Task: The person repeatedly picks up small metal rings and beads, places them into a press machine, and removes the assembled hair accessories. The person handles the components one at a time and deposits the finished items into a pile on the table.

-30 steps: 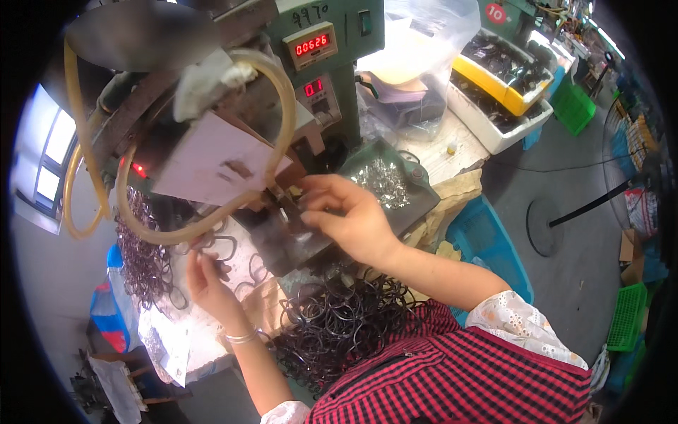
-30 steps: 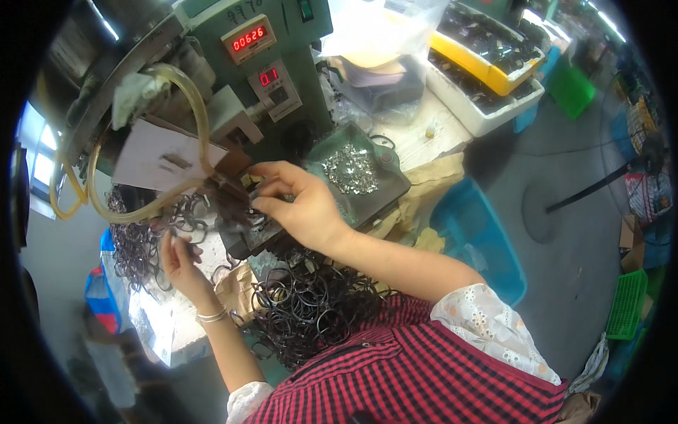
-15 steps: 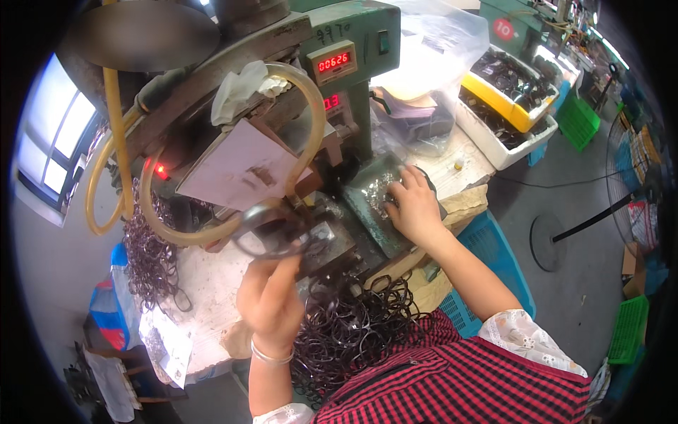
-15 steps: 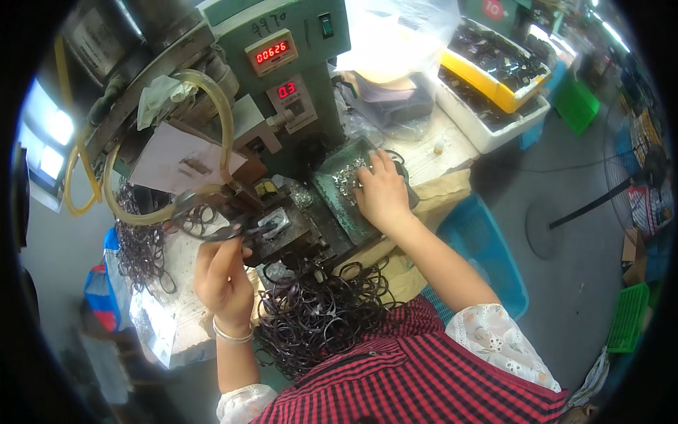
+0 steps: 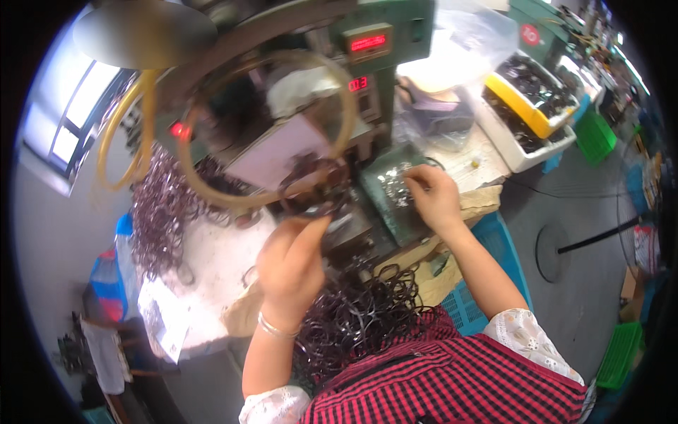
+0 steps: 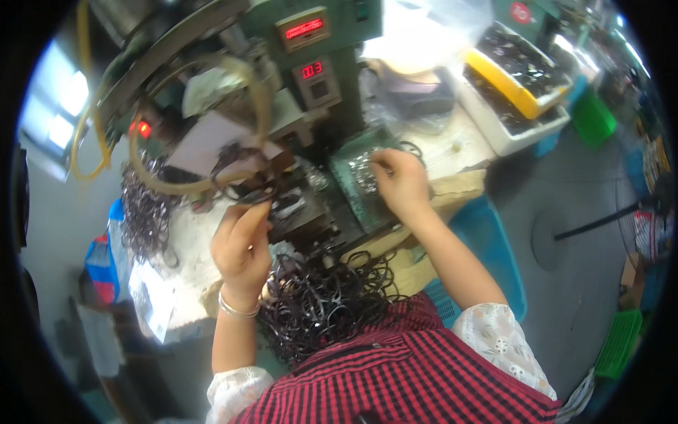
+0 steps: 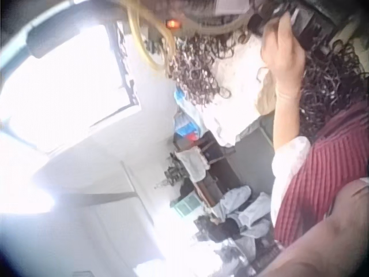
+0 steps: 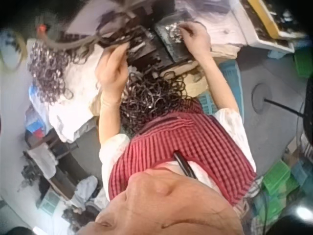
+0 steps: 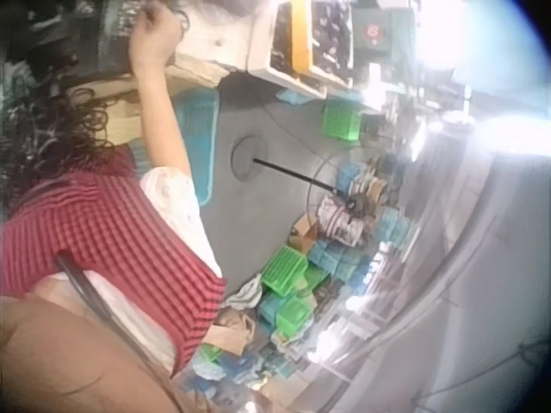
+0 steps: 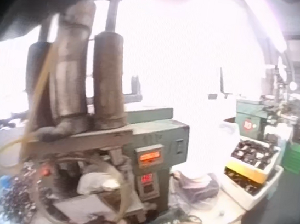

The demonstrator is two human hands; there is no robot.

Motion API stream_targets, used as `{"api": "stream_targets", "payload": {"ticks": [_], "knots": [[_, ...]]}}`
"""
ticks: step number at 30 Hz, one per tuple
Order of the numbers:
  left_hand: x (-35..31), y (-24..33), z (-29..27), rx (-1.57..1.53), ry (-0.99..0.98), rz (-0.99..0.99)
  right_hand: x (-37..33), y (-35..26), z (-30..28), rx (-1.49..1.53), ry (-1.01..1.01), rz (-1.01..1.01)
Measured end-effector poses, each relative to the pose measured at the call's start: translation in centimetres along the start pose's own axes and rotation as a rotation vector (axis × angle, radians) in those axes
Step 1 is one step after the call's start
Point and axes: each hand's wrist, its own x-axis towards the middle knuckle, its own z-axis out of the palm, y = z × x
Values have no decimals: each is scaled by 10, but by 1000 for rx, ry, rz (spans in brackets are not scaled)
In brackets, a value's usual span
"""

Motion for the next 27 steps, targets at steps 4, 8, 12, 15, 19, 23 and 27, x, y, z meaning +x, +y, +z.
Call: {"api": "stream_targets", "payload": {"ticks": [4,8,12,15,19,23,27], "knots": [[-18,-2,-30,167,187,-35,-17,10,-16,20,1,75],[-54,-57,-69,450,10,-161,-26,10,-31,115,-17,134],[-123,-143,-58,514,-717,32,-20,-10,-2,196,-14,29],[-124,-187,-65,806,-735,142,-19,-15,1,193,0,39],[-80,-233,-66,695,-271,-160,-17,-13,-4,277,-35,124],[-82,-272,-35,645,-274,-507,-15,-5,0,342,-48,179],[-122,-276,-7,489,-140,-590,-28,-5,-23,277,-6,148]]}}
